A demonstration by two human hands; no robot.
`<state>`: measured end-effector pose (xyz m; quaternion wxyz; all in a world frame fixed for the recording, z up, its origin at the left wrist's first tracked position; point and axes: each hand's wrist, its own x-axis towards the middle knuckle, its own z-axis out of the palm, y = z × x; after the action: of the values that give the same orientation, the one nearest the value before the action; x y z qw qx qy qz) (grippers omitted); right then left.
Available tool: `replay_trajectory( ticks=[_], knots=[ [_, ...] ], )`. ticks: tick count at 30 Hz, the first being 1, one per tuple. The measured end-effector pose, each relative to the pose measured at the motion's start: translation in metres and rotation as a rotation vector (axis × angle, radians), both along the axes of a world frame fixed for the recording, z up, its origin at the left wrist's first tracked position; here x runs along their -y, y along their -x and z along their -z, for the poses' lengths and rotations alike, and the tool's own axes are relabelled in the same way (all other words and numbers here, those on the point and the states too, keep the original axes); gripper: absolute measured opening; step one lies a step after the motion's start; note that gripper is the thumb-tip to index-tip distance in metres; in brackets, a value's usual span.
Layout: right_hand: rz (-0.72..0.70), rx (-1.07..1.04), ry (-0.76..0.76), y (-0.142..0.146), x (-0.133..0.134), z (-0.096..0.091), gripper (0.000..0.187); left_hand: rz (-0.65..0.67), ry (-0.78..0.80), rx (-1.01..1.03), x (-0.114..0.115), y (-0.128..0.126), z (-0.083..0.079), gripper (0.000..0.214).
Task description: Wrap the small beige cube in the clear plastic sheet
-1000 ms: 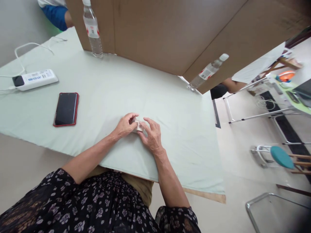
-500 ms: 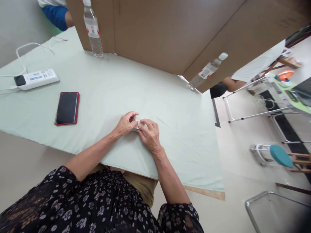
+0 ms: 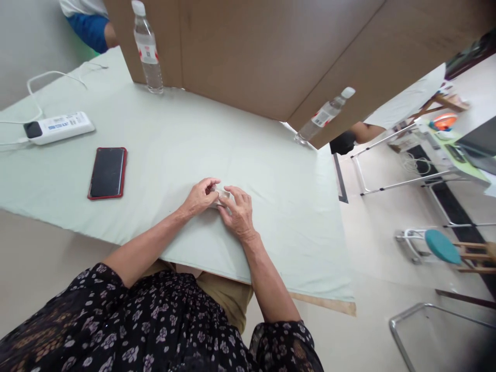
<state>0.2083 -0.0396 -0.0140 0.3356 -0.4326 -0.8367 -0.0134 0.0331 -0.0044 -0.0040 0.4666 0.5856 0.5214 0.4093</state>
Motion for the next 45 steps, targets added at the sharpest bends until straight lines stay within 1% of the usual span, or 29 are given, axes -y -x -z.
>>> replay_trajectory(
  ticks=[5,10,14,16,18,21,23,26,28,30,32,33,37,38,39,41,45],
  knots=[
    [0.016,0.002,0.014,0.001,-0.001,0.001,0.023,0.008,0.002,0.005,0.0,0.0,0.0,0.046],
    [-0.023,-0.044,-0.012,0.002,-0.001,0.001,0.015,0.011,0.002,0.004,0.0,0.0,0.0,0.048],
    [-0.049,-0.115,-0.042,0.001,0.004,-0.008,0.003,0.002,0.021,0.017,0.0,0.0,-0.002,0.048],
    [-0.023,-0.174,-0.013,-0.001,0.006,-0.014,0.007,0.0,0.03,0.024,0.001,0.0,-0.003,0.048],
    [0.02,-0.223,0.033,-0.004,0.007,-0.017,0.018,0.003,0.042,0.044,0.002,0.001,-0.004,0.048],
    [0.032,-0.202,0.072,-0.006,0.006,-0.017,0.03,0.009,0.069,0.105,0.002,0.002,-0.005,0.049],
    [0.003,-0.131,0.083,-0.006,0.004,-0.014,0.03,0.001,0.087,0.144,0.002,0.003,-0.004,0.05],
    [-0.032,-0.076,0.094,-0.006,0.002,-0.011,0.022,-0.012,0.102,0.169,0.0,0.004,-0.002,0.051],
    [-0.043,-0.151,0.099,-0.007,0.003,-0.011,0.017,-0.021,0.099,0.166,-0.001,0.006,-0.002,0.05],
    [-0.044,-0.29,0.126,-0.009,0.003,-0.014,0.016,-0.037,0.086,0.147,-0.001,0.008,-0.004,0.05],
    [-0.035,-0.39,0.19,-0.014,0.002,-0.017,0.021,-0.055,0.067,0.1,-0.001,0.012,-0.008,0.051],
    [-0.028,-0.403,0.228,-0.017,0.0,-0.018,0.028,-0.061,0.055,0.064,-0.001,0.014,-0.01,0.051],
    [-0.046,-0.291,0.356,-0.023,-0.007,-0.011,0.078,-0.05,-0.016,-0.11,0.0,0.021,-0.016,0.053],
    [-0.059,-0.261,0.369,-0.023,-0.008,-0.007,0.086,-0.038,-0.027,-0.135,0.0,0.022,-0.017,0.054],
    [-0.067,-0.238,0.373,-0.022,-0.009,-0.004,0.09,-0.024,-0.03,-0.149,0.0,0.022,-0.017,0.056],
    [-0.064,-0.208,0.362,-0.02,-0.01,0.001,0.087,0.003,-0.025,-0.155,0.001,0.022,-0.016,0.059],
    [-0.007,-0.258,0.306,-0.017,-0.007,-0.002,0.065,0.064,-0.004,-0.123,0.003,0.021,-0.015,0.063]
  ],
)
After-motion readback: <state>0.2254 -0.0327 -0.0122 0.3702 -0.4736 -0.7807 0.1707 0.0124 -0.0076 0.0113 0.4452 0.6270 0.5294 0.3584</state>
